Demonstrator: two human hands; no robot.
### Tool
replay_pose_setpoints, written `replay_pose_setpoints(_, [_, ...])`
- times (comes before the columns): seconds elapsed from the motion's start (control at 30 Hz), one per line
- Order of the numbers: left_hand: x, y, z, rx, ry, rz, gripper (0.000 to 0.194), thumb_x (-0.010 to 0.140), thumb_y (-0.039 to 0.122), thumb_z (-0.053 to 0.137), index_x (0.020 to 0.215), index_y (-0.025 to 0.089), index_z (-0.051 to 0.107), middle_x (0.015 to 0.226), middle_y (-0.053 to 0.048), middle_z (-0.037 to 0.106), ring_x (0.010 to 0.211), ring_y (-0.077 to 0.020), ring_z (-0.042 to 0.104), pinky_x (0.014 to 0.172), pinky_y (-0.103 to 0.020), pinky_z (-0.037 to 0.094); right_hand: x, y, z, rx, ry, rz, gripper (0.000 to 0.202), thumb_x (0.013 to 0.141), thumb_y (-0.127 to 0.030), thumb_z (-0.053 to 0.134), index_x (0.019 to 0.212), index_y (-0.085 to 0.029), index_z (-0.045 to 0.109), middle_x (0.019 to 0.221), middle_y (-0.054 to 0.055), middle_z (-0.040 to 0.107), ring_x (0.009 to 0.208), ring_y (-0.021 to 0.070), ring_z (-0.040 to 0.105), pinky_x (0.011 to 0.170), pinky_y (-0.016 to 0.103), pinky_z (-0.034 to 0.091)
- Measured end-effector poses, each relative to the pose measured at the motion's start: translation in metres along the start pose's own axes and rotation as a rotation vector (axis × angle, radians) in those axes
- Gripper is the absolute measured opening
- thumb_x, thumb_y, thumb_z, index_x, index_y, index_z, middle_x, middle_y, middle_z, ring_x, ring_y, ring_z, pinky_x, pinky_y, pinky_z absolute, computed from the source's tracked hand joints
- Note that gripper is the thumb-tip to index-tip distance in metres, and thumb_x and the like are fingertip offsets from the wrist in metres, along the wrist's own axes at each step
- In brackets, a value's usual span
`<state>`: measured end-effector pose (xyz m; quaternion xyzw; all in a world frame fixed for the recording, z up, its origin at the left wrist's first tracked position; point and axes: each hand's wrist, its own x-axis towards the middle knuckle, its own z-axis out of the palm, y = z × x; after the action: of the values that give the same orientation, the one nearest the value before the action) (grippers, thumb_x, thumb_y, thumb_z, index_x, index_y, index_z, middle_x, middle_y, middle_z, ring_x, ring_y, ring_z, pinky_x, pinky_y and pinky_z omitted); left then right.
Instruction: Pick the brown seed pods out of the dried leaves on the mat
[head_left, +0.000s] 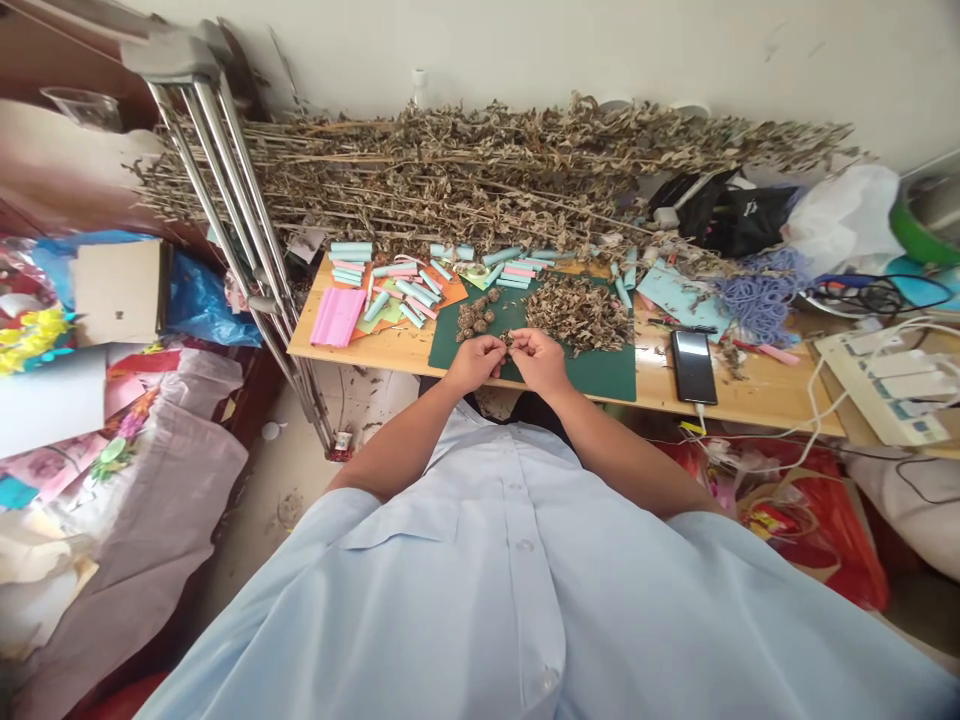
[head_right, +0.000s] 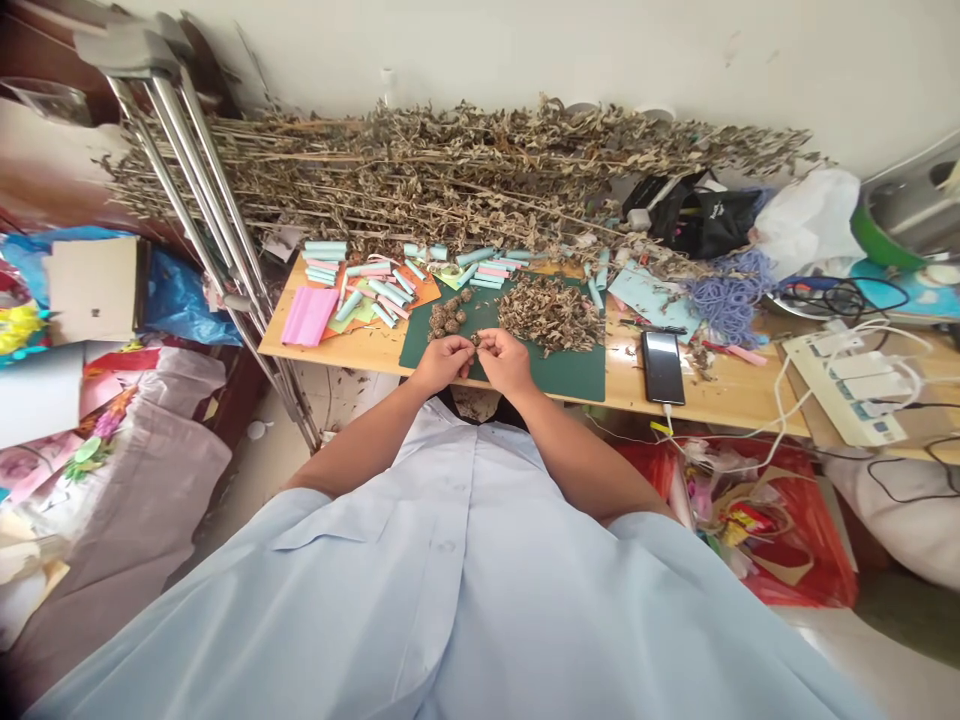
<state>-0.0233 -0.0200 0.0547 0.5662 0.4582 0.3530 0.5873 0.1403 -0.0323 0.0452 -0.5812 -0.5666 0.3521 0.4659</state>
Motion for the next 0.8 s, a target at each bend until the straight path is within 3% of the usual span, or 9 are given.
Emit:
replay_pose_setpoints(0.17, [0.005,-0.009,0.002,-0.097,0.05,-0.028,0.016,0.088,0.03,0.061,0.082,0.015,0.061,0.068,0.001,0.063,0.047,-0.0065,0.056,0.046,-0.019,0.038,0.011,0.004,-0.005,0.0,0.071,0.013,0.026,0.076,-0.031,0.064,0.099,-0.019,0.071,0.077,0.001,0.069,0.06,0.0143,0.058,0.062,0.03,0.051])
replay_pose_setpoints(0.3, [0.007,-0.013,0.002,-0.151,0.051,-0.036,0.017,0.088,0.033,0.062,0.084,0.016,0.061,0.069,0.001,0.063,0.047,-0.0066,0.056,0.045,-0.019,0.037,0.018,0.003,-0.009,-0.088,0.047,0.047,0.02,0.081,-0.037,0.066,0.087,-0.02,0.074,0.066,0.0,0.066,0.056,0.0156,0.058,0.057,0.031,0.05])
replay_pose_setpoints(0.4, [0.007,-0.014,0.002,-0.186,0.066,-0.025,0.018,0.088,0.034,0.063,0.085,0.016,0.061,0.069,0.001,0.063,0.047,-0.007,0.056,0.045,-0.019,0.036,0.018,-0.001,-0.009,-0.09,0.0,0.0,0.023,0.083,-0.038,0.066,0.092,-0.021,0.077,0.094,0.006,0.075,0.066,0.0171,0.064,0.061,0.032,0.054])
replay_pose_setpoints(0.5, [0.006,-0.015,0.004,-0.19,0.096,-0.007,0.018,0.088,0.033,0.063,0.085,0.016,0.062,0.068,0.002,0.062,0.046,-0.0059,0.054,0.045,-0.019,0.035,0.013,-0.006,-0.008,-0.059,0.007,-0.018,0.027,0.083,-0.04,0.067,0.098,-0.021,0.077,0.116,0.009,0.073,0.071,0.0173,0.066,0.062,0.033,0.057])
replay_pose_setpoints(0.63, [0.005,-0.016,0.006,-0.173,0.126,0.009,0.017,0.087,0.033,0.063,0.084,0.016,0.063,0.067,0.002,0.062,0.046,-0.0054,0.053,0.046,-0.019,0.036,0.006,-0.011,-0.002,0.014,-0.013,0.08,0.038,0.079,-0.044,0.07,0.108,-0.02,0.073,0.097,0.008,0.075,0.063,0.0161,0.063,0.055,0.032,0.056])
replay_pose_setpoints(0.8, [0.002,-0.012,0.005,-0.144,0.12,0.048,0.017,0.086,0.031,0.063,0.084,0.015,0.065,0.064,0.003,0.06,0.047,-0.0064,0.054,0.046,-0.02,0.037,0.006,-0.01,0.006,0.106,-0.039,0.138,0.045,0.074,-0.044,0.072,0.111,-0.019,0.066,0.093,0.006,0.073,0.063,0.0143,0.062,0.056,0.03,0.055])
